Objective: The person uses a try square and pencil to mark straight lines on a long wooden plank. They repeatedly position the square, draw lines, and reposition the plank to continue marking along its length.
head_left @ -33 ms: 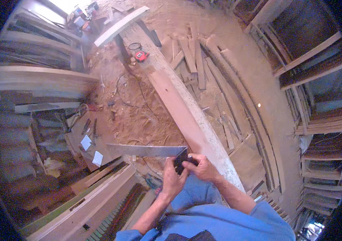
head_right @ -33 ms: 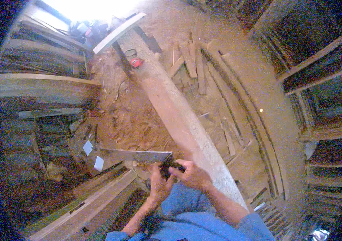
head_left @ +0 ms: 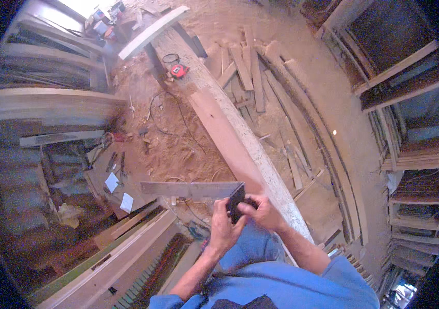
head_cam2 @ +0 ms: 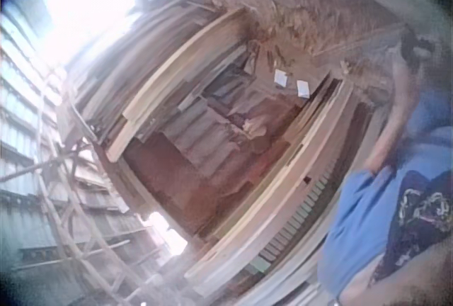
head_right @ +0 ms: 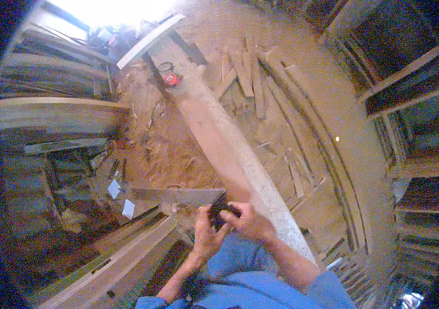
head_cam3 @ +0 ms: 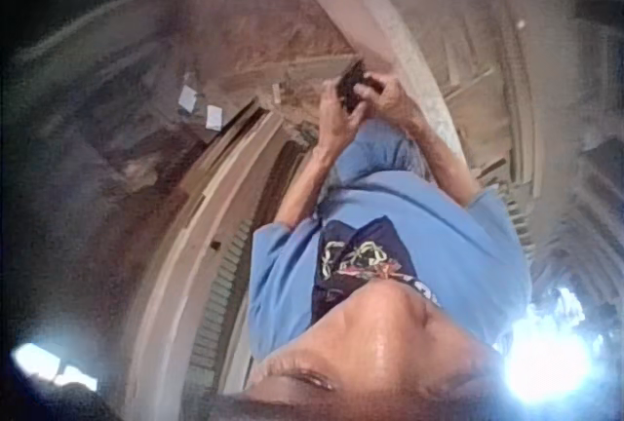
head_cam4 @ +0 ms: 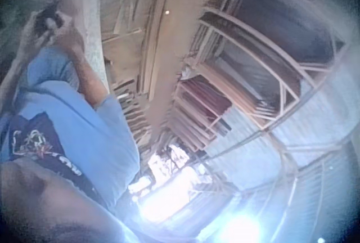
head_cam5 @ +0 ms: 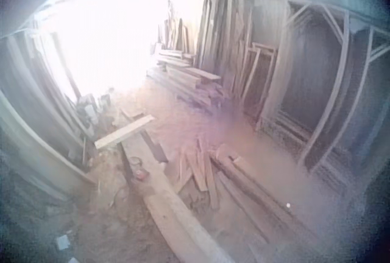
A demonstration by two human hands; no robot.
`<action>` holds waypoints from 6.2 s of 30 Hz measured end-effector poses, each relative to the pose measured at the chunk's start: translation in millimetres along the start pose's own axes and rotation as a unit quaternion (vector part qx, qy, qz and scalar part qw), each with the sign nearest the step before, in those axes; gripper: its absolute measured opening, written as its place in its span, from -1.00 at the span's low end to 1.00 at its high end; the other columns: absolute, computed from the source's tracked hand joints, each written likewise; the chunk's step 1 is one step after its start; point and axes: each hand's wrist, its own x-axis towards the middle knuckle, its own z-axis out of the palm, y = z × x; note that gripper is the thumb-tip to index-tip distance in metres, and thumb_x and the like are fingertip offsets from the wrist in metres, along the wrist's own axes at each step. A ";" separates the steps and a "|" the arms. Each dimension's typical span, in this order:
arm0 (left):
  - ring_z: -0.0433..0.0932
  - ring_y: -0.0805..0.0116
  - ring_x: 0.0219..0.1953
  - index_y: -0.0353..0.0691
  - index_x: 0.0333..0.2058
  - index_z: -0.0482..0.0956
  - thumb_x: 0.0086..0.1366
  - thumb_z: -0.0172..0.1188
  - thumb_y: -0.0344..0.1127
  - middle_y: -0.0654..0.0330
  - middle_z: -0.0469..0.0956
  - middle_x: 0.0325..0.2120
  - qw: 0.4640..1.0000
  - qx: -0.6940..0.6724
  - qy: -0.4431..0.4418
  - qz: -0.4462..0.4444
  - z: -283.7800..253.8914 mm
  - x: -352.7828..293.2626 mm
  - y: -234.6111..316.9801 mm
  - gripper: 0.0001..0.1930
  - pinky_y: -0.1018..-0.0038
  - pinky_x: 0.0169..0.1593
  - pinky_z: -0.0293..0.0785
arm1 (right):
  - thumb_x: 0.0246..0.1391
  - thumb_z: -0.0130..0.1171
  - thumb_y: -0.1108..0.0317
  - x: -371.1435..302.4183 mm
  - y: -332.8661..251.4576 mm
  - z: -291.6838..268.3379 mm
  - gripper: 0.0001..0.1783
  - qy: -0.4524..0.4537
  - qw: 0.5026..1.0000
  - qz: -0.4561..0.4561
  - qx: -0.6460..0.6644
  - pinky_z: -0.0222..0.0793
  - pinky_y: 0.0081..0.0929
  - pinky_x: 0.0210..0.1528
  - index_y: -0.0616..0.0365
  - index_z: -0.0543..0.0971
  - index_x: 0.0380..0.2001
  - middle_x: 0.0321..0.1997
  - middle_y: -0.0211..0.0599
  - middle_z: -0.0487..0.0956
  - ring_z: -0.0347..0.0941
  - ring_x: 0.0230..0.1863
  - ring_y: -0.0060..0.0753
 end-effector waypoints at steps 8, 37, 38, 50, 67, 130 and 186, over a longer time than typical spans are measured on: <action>0.43 -0.05 0.04 -0.21 0.16 0.40 0.13 0.50 -0.02 -0.04 0.41 -0.03 0.982 0.161 -0.006 0.093 70.4 61.1 21.9 -0.28 0.04 0.12 0.37 | 0.34 0.24 0.18 71.3 25.9 -157.1 -0.66 -0.086 0.994 0.058 0.019 0.49 -0.44 -0.06 0.26 0.65 -0.06 -0.19 -0.51 0.64 0.46 -0.16 -0.63; -0.17 -0.25 0.56 -0.35 0.48 -0.07 0.10 0.32 0.24 -0.20 -0.08 0.51 0.925 0.368 0.088 0.017 155.5 118.9 -37.2 0.19 -0.25 0.52 -0.32 | 0.35 0.09 0.15 146.2 80.4 -147.7 -0.44 -0.154 0.987 -0.047 0.021 0.43 -0.18 0.22 0.41 0.44 0.20 0.10 0.18 0.62 0.57 0.14 0.08; -0.20 -0.24 0.57 -0.37 0.49 -0.08 0.08 0.32 0.24 -0.19 -0.10 0.52 0.925 0.368 0.088 0.020 155.6 119.3 -37.8 0.20 -0.24 0.52 -0.36 | 0.35 0.09 0.15 146.6 81.3 -148.5 -0.45 -0.155 0.986 -0.050 0.019 0.43 -0.17 0.21 0.41 0.43 0.20 0.10 0.18 0.62 0.57 0.13 0.08; -0.11 -0.25 0.55 -0.34 0.48 -0.03 0.15 0.25 0.22 -0.22 -0.04 0.50 0.928 0.361 0.093 0.012 155.4 118.3 -35.6 0.11 -0.26 0.51 -0.26 | 0.38 0.05 0.18 147.3 52.9 -154.9 -0.49 -0.187 0.979 -0.071 0.039 0.46 -0.19 0.12 0.32 0.41 0.23 0.05 0.07 0.65 0.60 0.04 -0.02; -0.06 -0.22 0.54 -0.35 0.45 0.01 0.12 0.28 0.23 -0.21 0.02 0.48 0.921 0.377 0.102 0.006 159.1 119.2 -36.1 0.11 -0.24 0.52 -0.24 | 0.38 0.09 0.16 146.6 62.9 -156.4 -0.57 -0.176 0.980 -0.050 0.073 0.49 -0.24 0.05 0.27 0.48 0.13 -0.05 -0.12 0.66 0.58 -0.06 -0.19; -0.13 -0.19 0.56 -0.39 0.48 -0.03 0.03 0.37 0.18 -0.16 -0.03 0.49 0.928 0.355 0.110 -0.011 144.5 147.4 -36.8 0.21 -0.15 0.54 -0.29 | 0.27 0.28 0.13 162.0 30.9 -158.5 -0.47 -0.163 0.986 -0.010 -0.044 0.51 -0.25 0.10 0.30 0.52 0.15 0.01 -0.06 0.69 0.62 -0.02 -0.20; -0.12 -0.12 0.56 -0.40 0.45 0.07 0.21 0.21 0.25 -0.15 0.00 0.49 0.918 0.378 0.110 -0.040 149.0 146.6 -30.8 0.05 -0.10 0.54 -0.20 | 0.21 0.34 0.17 242.8 -82.4 -88.2 -0.75 -0.046 0.863 -0.435 -0.252 0.37 -0.24 -0.17 0.06 0.65 -0.46 -0.44 -0.39 0.64 0.46 -0.34 -0.21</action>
